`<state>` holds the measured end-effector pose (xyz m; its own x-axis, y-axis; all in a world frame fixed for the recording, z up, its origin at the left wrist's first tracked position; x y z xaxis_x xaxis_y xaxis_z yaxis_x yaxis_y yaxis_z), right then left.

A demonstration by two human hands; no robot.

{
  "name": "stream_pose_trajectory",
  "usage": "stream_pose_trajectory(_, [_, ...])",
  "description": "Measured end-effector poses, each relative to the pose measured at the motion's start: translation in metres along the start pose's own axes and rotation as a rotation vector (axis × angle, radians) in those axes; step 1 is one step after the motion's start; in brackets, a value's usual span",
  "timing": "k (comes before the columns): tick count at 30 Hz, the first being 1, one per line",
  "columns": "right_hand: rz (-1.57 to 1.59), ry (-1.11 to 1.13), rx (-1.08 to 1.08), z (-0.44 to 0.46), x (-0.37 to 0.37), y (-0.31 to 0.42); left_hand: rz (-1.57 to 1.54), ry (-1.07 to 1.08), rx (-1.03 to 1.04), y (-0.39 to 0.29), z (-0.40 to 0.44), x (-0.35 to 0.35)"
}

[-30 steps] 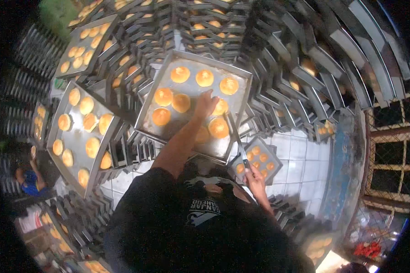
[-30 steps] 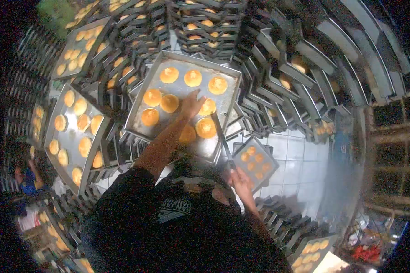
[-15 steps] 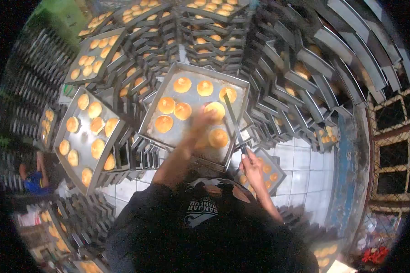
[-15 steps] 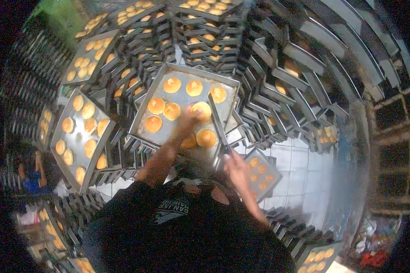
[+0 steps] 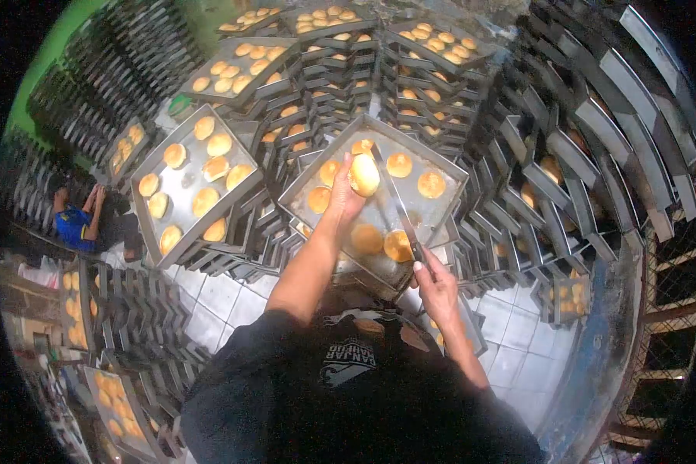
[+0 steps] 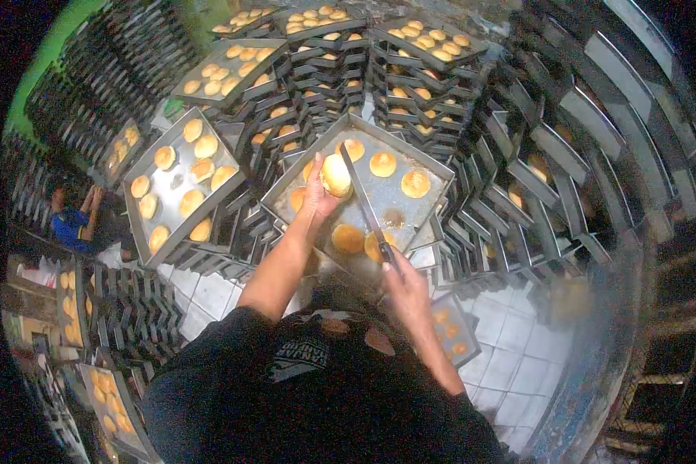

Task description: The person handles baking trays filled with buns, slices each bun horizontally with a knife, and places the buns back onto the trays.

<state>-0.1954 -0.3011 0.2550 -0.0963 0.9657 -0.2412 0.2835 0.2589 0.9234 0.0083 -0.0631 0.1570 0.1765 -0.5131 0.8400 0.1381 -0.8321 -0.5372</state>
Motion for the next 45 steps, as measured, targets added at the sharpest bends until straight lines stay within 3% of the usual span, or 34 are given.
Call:
stream_pose_trajectory(6, [-0.066, -0.003, -0.061, 0.000, -0.003, -0.019, 0.018, 0.039, -0.013, 0.003, -0.002, 0.000])
stream_pose_trajectory(8, [-0.061, 0.025, 0.073, -0.004, -0.006, -0.013, 0.148, 0.105, 0.038, 0.004, -0.012, 0.009])
stream_pose_trajectory(11, [-0.019, -0.020, 0.099, 0.007, -0.005, -0.004, 0.142, 0.246, -0.051, 0.012, -0.038, 0.031])
stream_pose_trajectory(18, [-0.092, -0.002, 0.059, -0.010, -0.015, -0.001, 0.122, 0.152, 0.033, -0.005, -0.019, 0.035])
stream_pose_trajectory(20, [-0.174, 0.003, 0.146, -0.017, -0.015, 0.006, 0.149, 0.250, 0.049, -0.010, -0.021, 0.034])
stream_pose_trajectory(22, [-0.122, -0.041, 0.061, -0.007, -0.010, 0.000, 0.283, 0.349, -0.017, 0.002, -0.035, 0.038])
stream_pose_trajectory(23, [-0.101, 0.002, 0.111, 0.000, -0.010, 0.008, 0.253, 0.523, -0.062, 0.011, -0.042, 0.042])
stream_pose_trajectory(26, [-0.038, 0.004, 0.093, 0.027, -0.004, 0.008, 0.172, 0.504, -0.127, 0.022, -0.065, 0.060])
stream_pose_trajectory(32, [-0.129, 0.058, 0.130, -0.006, -0.017, -0.004, 0.258, 0.241, 0.010, -0.003, -0.031, 0.034])
stream_pose_trajectory(34, [-0.124, 0.066, 0.174, -0.002, -0.013, -0.016, 0.242, 0.349, -0.107, 0.001, -0.035, 0.023])
stream_pose_trajectory(37, [-0.092, 0.013, 0.024, 0.026, -0.002, -0.022, 0.268, 0.457, -0.197, 0.028, -0.063, 0.033])
stream_pose_trajectory(40, [-0.109, 0.062, 0.141, 0.038, -0.002, -0.002, 0.194, 0.578, -0.258, 0.028, -0.064, 0.042])
stream_pose_trajectory(45, [-0.199, 0.060, 0.096, 0.012, -0.019, -0.028, 0.250, 0.273, -0.058, 0.002, -0.029, 0.031])
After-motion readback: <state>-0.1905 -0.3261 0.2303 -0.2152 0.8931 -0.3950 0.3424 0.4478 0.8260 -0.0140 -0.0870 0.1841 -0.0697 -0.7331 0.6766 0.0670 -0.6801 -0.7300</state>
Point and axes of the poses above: each hand's wrist, its own z-axis towards the middle knuckle, its own x-axis out of the palm, y = z × x, the point moved 1 cm from there along z, towards the middle knuckle, and after that the axes turned 13 degrees about x, right-handed, at the moved point
